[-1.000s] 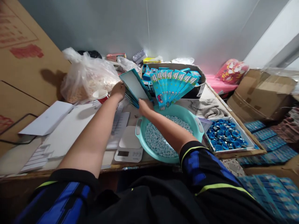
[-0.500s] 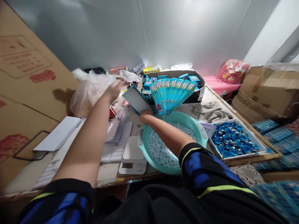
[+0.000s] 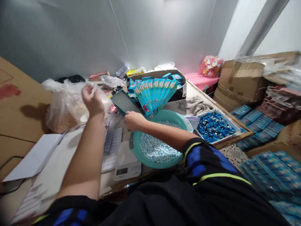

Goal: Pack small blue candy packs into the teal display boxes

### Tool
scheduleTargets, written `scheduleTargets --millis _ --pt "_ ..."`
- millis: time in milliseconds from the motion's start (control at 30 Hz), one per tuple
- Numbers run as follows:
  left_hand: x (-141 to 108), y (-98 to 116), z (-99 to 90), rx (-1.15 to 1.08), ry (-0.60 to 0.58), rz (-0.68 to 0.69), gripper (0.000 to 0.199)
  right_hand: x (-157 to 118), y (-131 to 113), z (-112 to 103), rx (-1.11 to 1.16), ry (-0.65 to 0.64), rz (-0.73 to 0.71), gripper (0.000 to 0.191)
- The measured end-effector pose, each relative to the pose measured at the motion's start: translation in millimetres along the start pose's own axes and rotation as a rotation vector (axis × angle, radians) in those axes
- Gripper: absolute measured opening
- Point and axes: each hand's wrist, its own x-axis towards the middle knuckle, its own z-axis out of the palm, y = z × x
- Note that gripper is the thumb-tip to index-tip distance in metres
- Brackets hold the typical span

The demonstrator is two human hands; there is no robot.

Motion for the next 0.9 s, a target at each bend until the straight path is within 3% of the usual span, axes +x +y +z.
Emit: scheduleTargets --millis 33,67,100,133,200,267,367,467,567,667,800,900 --pt "-12.9 10.8 -5.7 -0.064 0.152 -0.039 0.028 -15.4 1.7 -15.9 0.004 0.05 -0.041 0.03" --pt "-27.3 20.9 -9.4 -0.117 0.232 -0.095 0.023 -31.4 7.4 -32.4 0.002 0.107 -0.061 0.034" --pt "-42.5 29.8 -10.4 -0.157 0.242 -0.163 0.02 -46.7 17.4 -48.5 0.0 0.211 -0.053 0.038" --pt "-57.5 37.3 -8.3 -0.179 0.191 -0.224 0.02 -60.1 31.4 -63.2 0.01 0.329 0.043 0.041" --pt "-84.0 48.4 6.0 -0.193 -0.025 -0.293 0.026 -77.1 67.2 -85.2 0.114 0.484 0.357 0.039" --pt "-102.1 55.3 30.0 -0.191 -0.293 -0.32 0.045 -78.7 102.6 -92.8 0.354 0.521 0.623 0.037" --pt "-115.0 58.8 67.8 -0.124 -0.606 -0.395 0.087 -63.0 131.1 -77.7 0.605 0.442 0.739 0.049" --pt "-123.2 55.8 87.6 -0.013 -0.674 -0.409 0.108 -47.7 125.4 -52.0 0.666 0.399 0.648 0.039" --pt "-135.5 52.0 82.4 -0.035 -0.609 -0.312 0.115 -43.5 103.9 -41.1 0.694 0.439 0.543 0.036" --pt "-148.1 55.3 61.4 -0.208 -0.449 -0.145 0.11 -42.6 80.1 -48.5 0.686 0.485 0.375 0.038" --pt "-149.2 66.6 32.3 -0.44 -0.19 -0.012 0.111 -30.3 51.3 -70.7 0.558 0.555 -0.016 0.036" --pt "-136.5 62.7 27.2 -0.511 -0.207 -0.096 0.114 -16.4 51.7 -89.9 0.35 0.532 -0.204 0.036"
